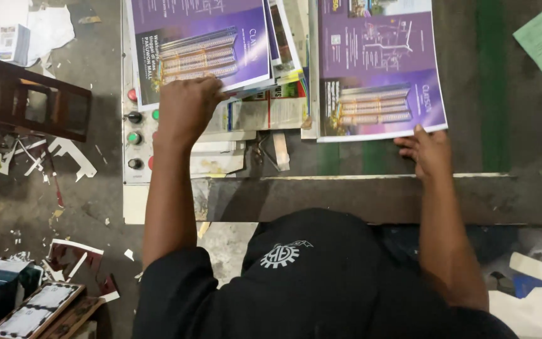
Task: The person sorts through a stack of printed papers on a workbench, repeatedly picking up sheets and placing them into a separate pile. The person handles the papers by hand, moving them from one side of the table to the other in a repetitive manner.
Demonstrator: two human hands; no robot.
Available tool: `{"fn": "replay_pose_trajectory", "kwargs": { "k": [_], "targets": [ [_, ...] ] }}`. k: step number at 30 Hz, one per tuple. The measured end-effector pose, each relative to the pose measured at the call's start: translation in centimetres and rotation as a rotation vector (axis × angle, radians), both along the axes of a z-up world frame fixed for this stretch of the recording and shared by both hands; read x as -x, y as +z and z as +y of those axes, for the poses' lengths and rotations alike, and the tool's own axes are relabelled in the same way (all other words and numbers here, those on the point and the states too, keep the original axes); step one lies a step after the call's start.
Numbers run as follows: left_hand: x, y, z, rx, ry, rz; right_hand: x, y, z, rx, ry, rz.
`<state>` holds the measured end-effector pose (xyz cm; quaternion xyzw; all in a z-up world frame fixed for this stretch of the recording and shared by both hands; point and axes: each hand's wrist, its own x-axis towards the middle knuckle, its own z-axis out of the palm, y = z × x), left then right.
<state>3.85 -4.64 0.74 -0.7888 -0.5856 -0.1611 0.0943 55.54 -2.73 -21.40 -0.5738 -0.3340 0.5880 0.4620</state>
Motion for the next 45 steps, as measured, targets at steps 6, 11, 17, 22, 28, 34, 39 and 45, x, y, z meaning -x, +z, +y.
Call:
{"fn": "replay_pose_trajectory", "kwargs": {
  "k": [6, 11, 17, 22, 28, 34, 39, 45],
  "targets": [
    [3.0, 0.0, 1.5, 0.047, 0.017, -0.012, 0.3, 0.5, 0.8, 0.046, -0.014, -0.049],
    [3.0, 3.7, 0.5, -0.4, 0.1, -0.309, 0.5, -0.6, -4.4, 0.07, 0.019, 0.009],
    [-6.6, 1.5, -1.4, -0.57, -0.195, -0.264, 8.0, 5.6, -6.0, 0.061, 0.14, -0.009],
    [-14.5, -3.3, -5.8, -0.248, -0.333, -0.266, 13.5, 8.4, -5.8, -0.138, 0.425, -0.018],
    [-15.3, -2.6, -7.7, -0.128, -0.448, -0.247, 13.8, 5.9, -5.6, -0.208, 0.336, 0.285],
    [-6.5, -3.9, -3.8, -0.166, -0.135, -0.142, 5.7, 2.8, -8.4, -0.128, 0.104, 0.251],
    [-2.8, -1.3, -2.4, -0.367, 0.143, 0.122, -2.1, -2.0, -11.3, -0.17, -0.056, 0.307],
    [0.0, -5.7, -1.4, -0.265, 0.118, 0.041, -6.1, -2.4, -14.6, -0.008, -0.185, 0.164]
  ]
}}
